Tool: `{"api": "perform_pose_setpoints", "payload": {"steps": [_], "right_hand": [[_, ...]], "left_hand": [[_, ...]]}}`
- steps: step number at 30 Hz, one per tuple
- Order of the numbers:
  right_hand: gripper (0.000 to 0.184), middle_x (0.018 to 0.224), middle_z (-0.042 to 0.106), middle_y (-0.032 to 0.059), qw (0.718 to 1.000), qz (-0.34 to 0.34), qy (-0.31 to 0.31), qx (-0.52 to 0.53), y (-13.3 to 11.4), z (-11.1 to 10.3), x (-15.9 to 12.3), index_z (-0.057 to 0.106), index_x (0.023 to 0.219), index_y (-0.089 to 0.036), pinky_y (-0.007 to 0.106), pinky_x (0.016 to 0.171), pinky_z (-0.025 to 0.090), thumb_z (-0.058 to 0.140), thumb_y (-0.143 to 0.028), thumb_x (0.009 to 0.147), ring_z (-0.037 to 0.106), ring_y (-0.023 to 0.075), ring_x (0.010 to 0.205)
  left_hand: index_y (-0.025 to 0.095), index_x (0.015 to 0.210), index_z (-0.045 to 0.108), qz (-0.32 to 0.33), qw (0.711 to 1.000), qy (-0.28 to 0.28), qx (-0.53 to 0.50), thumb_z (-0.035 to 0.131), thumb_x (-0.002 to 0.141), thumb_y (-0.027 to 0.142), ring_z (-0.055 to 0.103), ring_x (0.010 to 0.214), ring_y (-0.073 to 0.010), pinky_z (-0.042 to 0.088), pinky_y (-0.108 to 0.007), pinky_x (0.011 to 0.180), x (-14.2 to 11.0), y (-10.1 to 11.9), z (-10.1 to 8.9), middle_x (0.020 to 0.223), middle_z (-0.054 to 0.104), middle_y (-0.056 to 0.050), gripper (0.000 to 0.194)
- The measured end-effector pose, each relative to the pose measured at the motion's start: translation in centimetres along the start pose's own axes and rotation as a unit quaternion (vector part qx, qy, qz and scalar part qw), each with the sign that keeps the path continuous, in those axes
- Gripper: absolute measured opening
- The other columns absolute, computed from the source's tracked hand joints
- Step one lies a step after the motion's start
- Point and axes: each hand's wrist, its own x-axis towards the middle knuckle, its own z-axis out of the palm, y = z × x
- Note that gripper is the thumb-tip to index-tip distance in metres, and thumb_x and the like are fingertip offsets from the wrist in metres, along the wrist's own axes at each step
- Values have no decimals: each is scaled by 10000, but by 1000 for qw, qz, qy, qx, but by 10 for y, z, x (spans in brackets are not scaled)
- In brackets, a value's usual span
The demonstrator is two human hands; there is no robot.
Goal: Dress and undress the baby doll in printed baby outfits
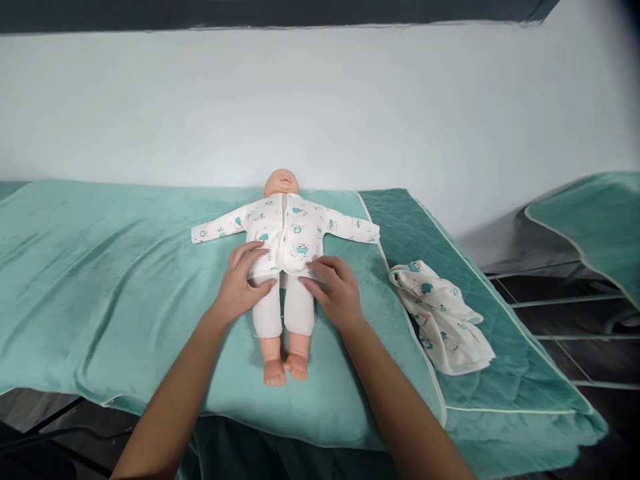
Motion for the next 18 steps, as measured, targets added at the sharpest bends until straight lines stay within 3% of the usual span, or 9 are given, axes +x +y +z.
{"api": "perform_pose_setpoints", "payload": {"steps": [4, 7, 9, 11, 14, 18], "right_hand": [[161, 1037, 668, 79, 999, 32, 12, 20, 0, 3, 3, 702, 1027, -251, 390, 847, 526, 586, -344, 963, 627, 226, 965], [233, 788, 616, 18, 984, 147, 63, 80, 5, 4, 4, 650, 850, -214, 307, 686, 480, 568, -397, 968, 561, 160, 729], [308, 677, 530, -23, 951, 245, 119, 143, 11, 5, 4, 594, 784, -198, 263, 602, 425, 593, -462, 942, 475, 126, 630], [310, 713, 541, -31, 908, 314, 163, 225, 18, 6, 5, 594, 837, -188, 242, 600, 424, 636, -489, 896, 480, 117, 647], [323, 802, 578, -31, 851, 362, 194, 328, 25, 7, 7, 607, 960, -186, 223, 609, 444, 723, -448, 809, 510, 107, 682], [384, 725, 522, -71, 806, 385, 241, 381, 26, 4, 9, 586, 1050, -203, 180, 553, 401, 764, -359, 747, 450, 73, 598]], "left_hand": [[296, 1015, 732, 22, 997, 34, 61, 813, 662, 150, 473, 1306, -330, 297, -505, 1212, 1, -6, 10, 1283, 596, -75, 391], [278, 939, 736, 26, 996, 60, 67, 786, 728, 192, 516, 1251, -315, 327, -480, 1188, 0, -10, 12, 1226, 627, -78, 234], [266, 905, 735, 26, 994, 82, 61, 769, 768, 231, 551, 1194, -296, 359, -454, 1158, -1, -13, 10, 1165, 654, -74, 146], [257, 908, 726, 14, 993, 108, 47, 729, 826, 276, 583, 1118, -263, 415, -410, 1094, -1, -16, 7, 1099, 672, -63, 84], [242, 914, 696, -41, 980, 192, -33, 672, 890, 335, 610, 928, -186, 490, -296, 898, 3, -24, 0, 950, 670, -26, 98], [219, 861, 642, -132, 922, 289, -220, 683, 885, 358, 574, 750, -118, 469, -211, 690, 10, -34, -10, 808, 613, 15, 146]]}}
